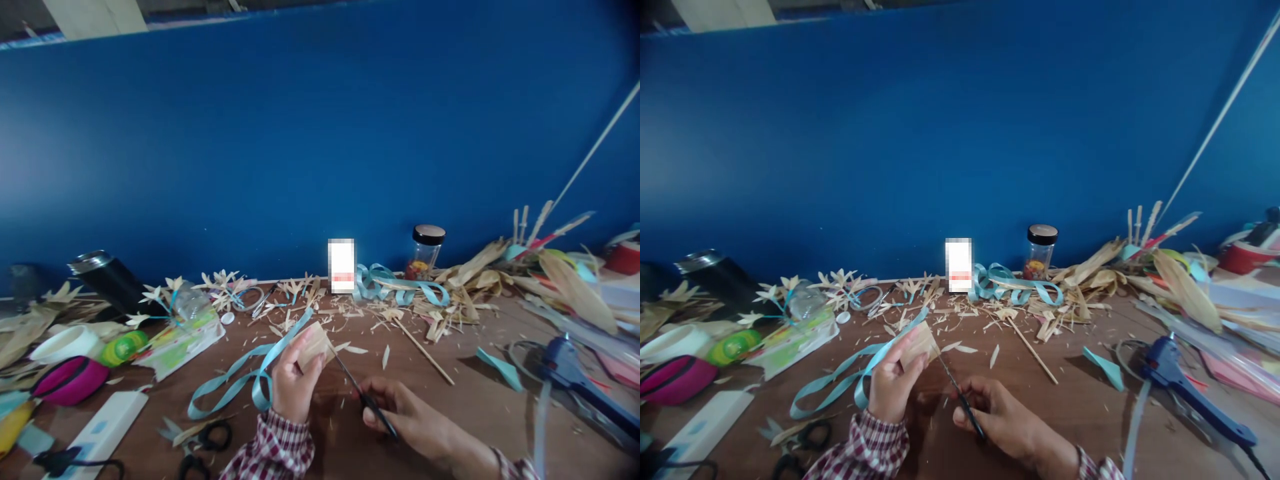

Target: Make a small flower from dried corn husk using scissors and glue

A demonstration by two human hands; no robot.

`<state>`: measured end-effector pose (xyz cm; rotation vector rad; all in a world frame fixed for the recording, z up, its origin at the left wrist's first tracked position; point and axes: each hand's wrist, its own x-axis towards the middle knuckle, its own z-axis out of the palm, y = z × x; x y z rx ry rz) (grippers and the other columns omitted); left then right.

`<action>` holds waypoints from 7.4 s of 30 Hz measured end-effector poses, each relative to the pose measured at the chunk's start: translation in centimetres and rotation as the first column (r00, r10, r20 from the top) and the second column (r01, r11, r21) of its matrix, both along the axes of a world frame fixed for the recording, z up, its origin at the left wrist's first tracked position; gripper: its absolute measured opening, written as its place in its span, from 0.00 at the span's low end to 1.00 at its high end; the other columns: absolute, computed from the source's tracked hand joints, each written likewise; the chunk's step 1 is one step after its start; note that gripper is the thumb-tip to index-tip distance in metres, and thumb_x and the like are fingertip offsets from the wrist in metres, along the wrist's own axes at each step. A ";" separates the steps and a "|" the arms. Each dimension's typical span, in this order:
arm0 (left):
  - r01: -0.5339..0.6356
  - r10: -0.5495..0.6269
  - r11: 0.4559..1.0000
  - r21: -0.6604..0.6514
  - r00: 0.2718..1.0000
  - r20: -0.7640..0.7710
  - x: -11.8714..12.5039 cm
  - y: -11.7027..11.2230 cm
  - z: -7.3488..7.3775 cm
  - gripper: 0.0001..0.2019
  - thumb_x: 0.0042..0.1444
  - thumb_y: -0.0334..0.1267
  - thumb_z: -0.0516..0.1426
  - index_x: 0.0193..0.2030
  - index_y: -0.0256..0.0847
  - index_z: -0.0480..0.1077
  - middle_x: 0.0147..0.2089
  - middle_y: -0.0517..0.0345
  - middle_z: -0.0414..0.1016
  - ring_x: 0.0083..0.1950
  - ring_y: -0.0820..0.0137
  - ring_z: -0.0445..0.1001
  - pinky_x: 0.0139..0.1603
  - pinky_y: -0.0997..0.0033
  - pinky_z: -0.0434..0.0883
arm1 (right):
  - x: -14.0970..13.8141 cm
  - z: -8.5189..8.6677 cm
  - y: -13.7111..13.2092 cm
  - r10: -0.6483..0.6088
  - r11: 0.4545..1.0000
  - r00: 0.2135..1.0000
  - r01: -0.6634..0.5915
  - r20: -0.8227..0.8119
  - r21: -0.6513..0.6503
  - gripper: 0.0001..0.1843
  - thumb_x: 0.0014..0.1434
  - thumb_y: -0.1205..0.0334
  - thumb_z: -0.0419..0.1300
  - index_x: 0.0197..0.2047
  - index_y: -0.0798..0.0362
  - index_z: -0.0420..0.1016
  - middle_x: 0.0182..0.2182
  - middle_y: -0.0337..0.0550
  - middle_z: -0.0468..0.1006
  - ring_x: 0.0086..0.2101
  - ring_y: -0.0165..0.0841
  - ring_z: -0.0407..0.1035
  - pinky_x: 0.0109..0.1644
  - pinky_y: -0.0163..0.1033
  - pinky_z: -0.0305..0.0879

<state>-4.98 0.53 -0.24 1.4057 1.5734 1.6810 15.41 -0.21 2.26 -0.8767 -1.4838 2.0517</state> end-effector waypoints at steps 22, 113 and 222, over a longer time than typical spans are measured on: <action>0.040 -0.051 0.992 -0.122 0.995 -0.085 0.8 -0.6 0.0 0.20 0.48 0.38 0.59 0.51 0.40 0.69 0.51 0.50 0.72 0.53 0.61 0.69 0.54 0.62 0.67 | -0.3 -0.9 0.0 -0.044 0.999 0.999 0.044 0.016 -0.001 0.21 0.49 0.52 0.64 0.42 0.57 0.69 0.25 0.34 0.65 0.23 0.21 0.53 0.24 0.28 0.48; 0.172 -0.151 0.972 -0.162 0.979 0.137 2.1 -1.1 -0.2 0.21 0.48 0.37 0.60 0.50 0.39 0.70 0.54 0.49 0.71 0.54 0.61 0.68 0.54 0.64 0.67 | -0.7 -1.6 -0.2 -0.135 0.991 0.988 0.134 0.076 0.026 0.19 0.51 0.50 0.61 0.40 0.56 0.68 0.21 0.32 0.64 0.19 0.21 0.51 0.21 0.27 0.49; 0.218 -0.188 0.955 -0.199 0.969 0.160 2.7 -1.7 0.1 0.21 0.47 0.38 0.61 0.50 0.39 0.70 0.53 0.47 0.71 0.54 0.59 0.68 0.56 0.61 0.65 | -0.8 -1.3 0.3 -0.285 0.950 0.946 0.258 0.152 0.179 0.19 0.52 0.49 0.59 0.39 0.57 0.71 0.18 0.33 0.64 0.18 0.24 0.56 0.20 0.29 0.51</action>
